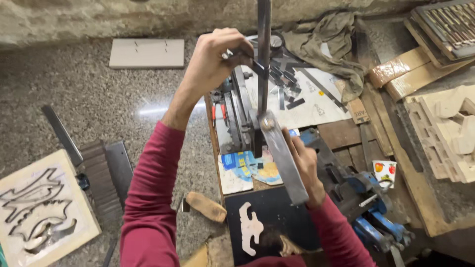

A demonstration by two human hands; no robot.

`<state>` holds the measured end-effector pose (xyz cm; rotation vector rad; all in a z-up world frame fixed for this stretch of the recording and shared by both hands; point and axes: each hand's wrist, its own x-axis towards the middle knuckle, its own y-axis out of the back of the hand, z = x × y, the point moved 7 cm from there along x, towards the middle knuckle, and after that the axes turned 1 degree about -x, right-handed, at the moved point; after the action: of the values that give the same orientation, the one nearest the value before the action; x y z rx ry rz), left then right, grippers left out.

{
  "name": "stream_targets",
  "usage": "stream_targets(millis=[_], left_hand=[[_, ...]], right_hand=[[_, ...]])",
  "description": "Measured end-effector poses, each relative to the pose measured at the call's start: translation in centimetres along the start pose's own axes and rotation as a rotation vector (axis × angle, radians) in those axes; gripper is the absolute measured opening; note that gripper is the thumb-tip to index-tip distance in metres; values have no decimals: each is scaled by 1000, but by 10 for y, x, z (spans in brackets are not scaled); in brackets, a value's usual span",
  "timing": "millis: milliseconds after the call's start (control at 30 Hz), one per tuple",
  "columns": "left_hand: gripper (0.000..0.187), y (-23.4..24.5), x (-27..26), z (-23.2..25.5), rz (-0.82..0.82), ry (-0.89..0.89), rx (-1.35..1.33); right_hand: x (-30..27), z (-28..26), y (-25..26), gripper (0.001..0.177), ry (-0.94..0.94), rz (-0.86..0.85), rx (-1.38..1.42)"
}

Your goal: The person uses a manual press to cut and shape a metal strip into a specific form. They repeatedly insert the metal strip into the press, operate the lever to cut sections, and then use a hammer to tap the strip into a curved shape on a workbench. The process involves alternating between cutting and shaping until the desired form is achieved.

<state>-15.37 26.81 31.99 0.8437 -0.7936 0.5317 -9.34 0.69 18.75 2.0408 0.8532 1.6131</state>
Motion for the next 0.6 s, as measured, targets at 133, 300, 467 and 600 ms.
stream_targets(millis=[133,300,467,600], left_hand=[[17,0,1,14,-5,24,-213],[9,-48,-37,41,51,228,-832],[20,-101,-134,86,227,669,-1322],[41,-116,-223,106,348,987,-1020]], right_hand=[[-90,-2,8,58,-310,-100,225],[-261,20,-24,51,-1403,-398,802],[-330,29,-18,54,-1459,-531,683],[-277,10,3,43,-607,-669,-198]])
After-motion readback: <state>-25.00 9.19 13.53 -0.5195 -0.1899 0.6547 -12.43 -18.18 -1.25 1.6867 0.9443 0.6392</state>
